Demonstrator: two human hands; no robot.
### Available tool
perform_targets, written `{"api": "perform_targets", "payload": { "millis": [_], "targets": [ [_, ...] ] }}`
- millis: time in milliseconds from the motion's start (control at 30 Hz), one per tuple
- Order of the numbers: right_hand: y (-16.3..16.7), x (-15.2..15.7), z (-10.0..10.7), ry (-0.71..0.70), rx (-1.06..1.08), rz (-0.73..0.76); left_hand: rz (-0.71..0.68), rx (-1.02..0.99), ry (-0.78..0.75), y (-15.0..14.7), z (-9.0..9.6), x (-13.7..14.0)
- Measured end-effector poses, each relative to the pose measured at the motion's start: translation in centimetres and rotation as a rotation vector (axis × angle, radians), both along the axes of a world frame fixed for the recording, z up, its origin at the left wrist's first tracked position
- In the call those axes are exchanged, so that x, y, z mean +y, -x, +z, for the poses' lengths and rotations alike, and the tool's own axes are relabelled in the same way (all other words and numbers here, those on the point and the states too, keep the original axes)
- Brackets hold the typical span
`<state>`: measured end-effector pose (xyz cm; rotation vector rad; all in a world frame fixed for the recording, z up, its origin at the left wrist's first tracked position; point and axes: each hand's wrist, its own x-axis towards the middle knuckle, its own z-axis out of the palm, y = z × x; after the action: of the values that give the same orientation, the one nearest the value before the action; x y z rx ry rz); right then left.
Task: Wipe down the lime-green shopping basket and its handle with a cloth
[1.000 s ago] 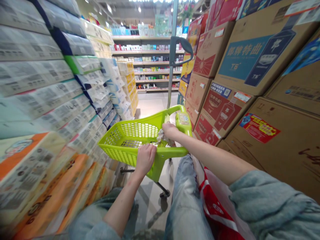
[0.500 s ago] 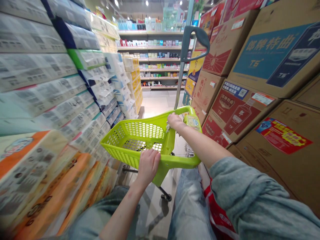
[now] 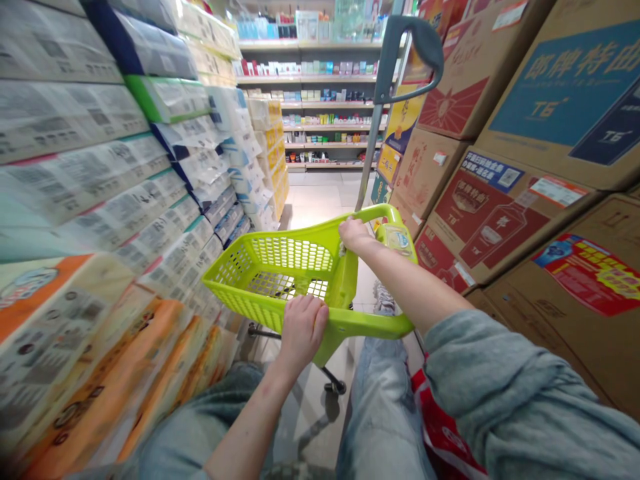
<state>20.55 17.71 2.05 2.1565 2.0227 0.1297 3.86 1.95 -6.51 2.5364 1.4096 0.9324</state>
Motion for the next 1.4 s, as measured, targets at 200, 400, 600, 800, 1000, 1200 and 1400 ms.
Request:
{"api": "perform_targets", "payload": {
  "millis": [200,400,600,800,1000,1200,1400],
  "targets": [
    [0.3,-1.6,0.5,0.068,-0.009,0.079,0.026,0.054,-0.001,-0.1,0.1,-0.1],
    [0.3,-4.8,0.5,0.071,0.016,0.209,0.032,0.058,-0.012,-0.4,0.2,0.0],
    [1.2,-8.4,1.6,0.092,0.011,0.319,0.047,0.09,-0.041,-0.7,0.2,0.2],
    [2.3,-12.0,2.4,0.16,0.011,0.334,0.063,0.109,-0.058,-0.8,0.0,0.5],
    [1.7,-12.7,0.8,0.034,0.07,0.326,0.065,0.104,-0.074,-0.9,-0.1,0.6],
    [0.4,-13.9,0.9,-0.267,0.479,0.313,0.057,0.106,-0.071,-0.9,0.0,0.7],
    [0.6,-19.6,-0.2,-0.49,0.469,0.356,0.009,0.045,-0.036,-0.8,0.1,1.2]
  ]
}}
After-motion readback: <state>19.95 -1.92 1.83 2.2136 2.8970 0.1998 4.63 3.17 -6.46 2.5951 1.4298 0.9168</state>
